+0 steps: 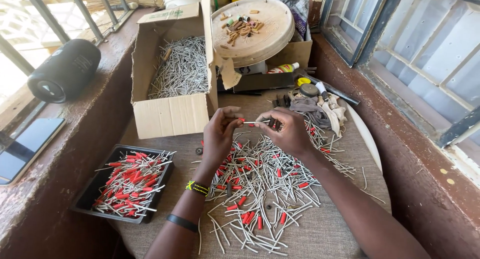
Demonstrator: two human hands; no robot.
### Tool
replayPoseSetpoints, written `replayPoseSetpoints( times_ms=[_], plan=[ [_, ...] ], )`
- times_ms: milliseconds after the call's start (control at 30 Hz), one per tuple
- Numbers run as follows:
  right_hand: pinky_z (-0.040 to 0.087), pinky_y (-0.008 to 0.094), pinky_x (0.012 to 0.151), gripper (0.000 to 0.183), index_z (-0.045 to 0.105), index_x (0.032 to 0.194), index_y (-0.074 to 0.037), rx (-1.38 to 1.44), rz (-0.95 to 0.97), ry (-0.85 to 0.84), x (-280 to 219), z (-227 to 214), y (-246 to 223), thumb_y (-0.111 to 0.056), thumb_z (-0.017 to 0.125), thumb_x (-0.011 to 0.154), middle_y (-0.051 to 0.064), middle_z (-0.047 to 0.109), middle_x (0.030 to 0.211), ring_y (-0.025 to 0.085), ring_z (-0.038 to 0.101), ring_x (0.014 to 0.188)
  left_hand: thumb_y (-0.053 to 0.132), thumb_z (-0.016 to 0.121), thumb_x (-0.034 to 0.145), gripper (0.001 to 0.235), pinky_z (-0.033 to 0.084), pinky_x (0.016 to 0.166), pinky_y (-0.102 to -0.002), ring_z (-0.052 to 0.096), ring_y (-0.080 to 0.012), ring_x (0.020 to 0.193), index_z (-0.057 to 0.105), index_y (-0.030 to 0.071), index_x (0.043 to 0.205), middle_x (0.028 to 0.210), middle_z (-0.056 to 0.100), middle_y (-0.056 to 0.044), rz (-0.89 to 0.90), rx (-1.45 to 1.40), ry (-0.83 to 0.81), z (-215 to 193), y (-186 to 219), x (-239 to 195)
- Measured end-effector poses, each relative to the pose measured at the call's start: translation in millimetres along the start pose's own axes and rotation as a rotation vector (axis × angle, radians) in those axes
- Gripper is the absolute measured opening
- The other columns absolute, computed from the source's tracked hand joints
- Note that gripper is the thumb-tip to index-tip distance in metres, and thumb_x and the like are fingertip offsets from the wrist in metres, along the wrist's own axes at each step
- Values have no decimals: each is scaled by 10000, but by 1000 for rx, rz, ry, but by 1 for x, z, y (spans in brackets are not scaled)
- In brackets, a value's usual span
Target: Assembling small metal pins with red plastic caps by hand at a workbench.
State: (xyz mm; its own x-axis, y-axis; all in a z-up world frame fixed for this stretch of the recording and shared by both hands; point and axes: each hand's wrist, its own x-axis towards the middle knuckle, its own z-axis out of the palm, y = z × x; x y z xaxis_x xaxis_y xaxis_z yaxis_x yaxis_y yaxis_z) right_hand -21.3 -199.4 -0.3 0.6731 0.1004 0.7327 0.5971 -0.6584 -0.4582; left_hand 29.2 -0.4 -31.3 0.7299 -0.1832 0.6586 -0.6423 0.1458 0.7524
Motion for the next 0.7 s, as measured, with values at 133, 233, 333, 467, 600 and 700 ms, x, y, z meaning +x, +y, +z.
replayPoseSetpoints(
  times_ms=[133, 233, 333, 467, 600, 700],
  plan=[
    [549, 259, 561, 71, 795, 922, -133, 2, -36, 112, 1, -1, -8, -122, 825, 859, 37, 685, 703, 178, 663, 609, -78, 592, 982, 291, 624, 884, -354, 717, -200, 916, 588, -58, 1272, 1022, 696, -194, -45, -143, 2, -1, -1, 1],
    [528, 256, 555, 61, 805, 898, -138, 19, -26, 155, -1, -4, -11, -132, 846, 853, 28, 667, 672, 155, 642, 586, -89, 578, 982, 291, 626, 899, -352, 742, -248, 958, 579, -80, 1273, 1046, 693, -212, -67, -212, -10, -1, -6, 0],
    [524, 256, 557, 65, 813, 901, -128, 61, -5, 149, -1, -5, -12, -119, 853, 850, 39, 665, 662, 145, 636, 564, -84, 573, 988, 298, 623, 911, -348, 738, -253, 985, 559, -88, 1285, 1069, 682, -210, -81, -251, -12, 2, -3, -1],
    [536, 307, 604, 47, 811, 908, -98, 110, -1, 119, 0, -7, -17, -81, 821, 864, 93, 672, 676, 197, 669, 604, -63, 586, 989, 288, 637, 885, -332, 742, -250, 966, 563, -98, 1274, 1078, 681, -218, -93, -307, 13, 4, -5, -1],
    [538, 306, 618, 56, 816, 917, -90, 143, 22, 106, 0, -7, -18, -70, 817, 865, 106, 683, 683, 202, 685, 625, -54, 590, 989, 284, 639, 881, -323, 744, -250, 967, 564, -103, 1268, 1084, 680, -216, -93, -315, 17, 5, -6, -2],
    [535, 323, 631, 58, 810, 921, -82, 148, 35, 101, 3, -11, -24, -60, 818, 868, 118, 684, 692, 193, 677, 633, -38, 585, 1000, 262, 638, 871, -312, 744, -239, 956, 571, -100, 1254, 1081, 677, -212, -69, -274, 41, 4, -6, -1]
  ],
)
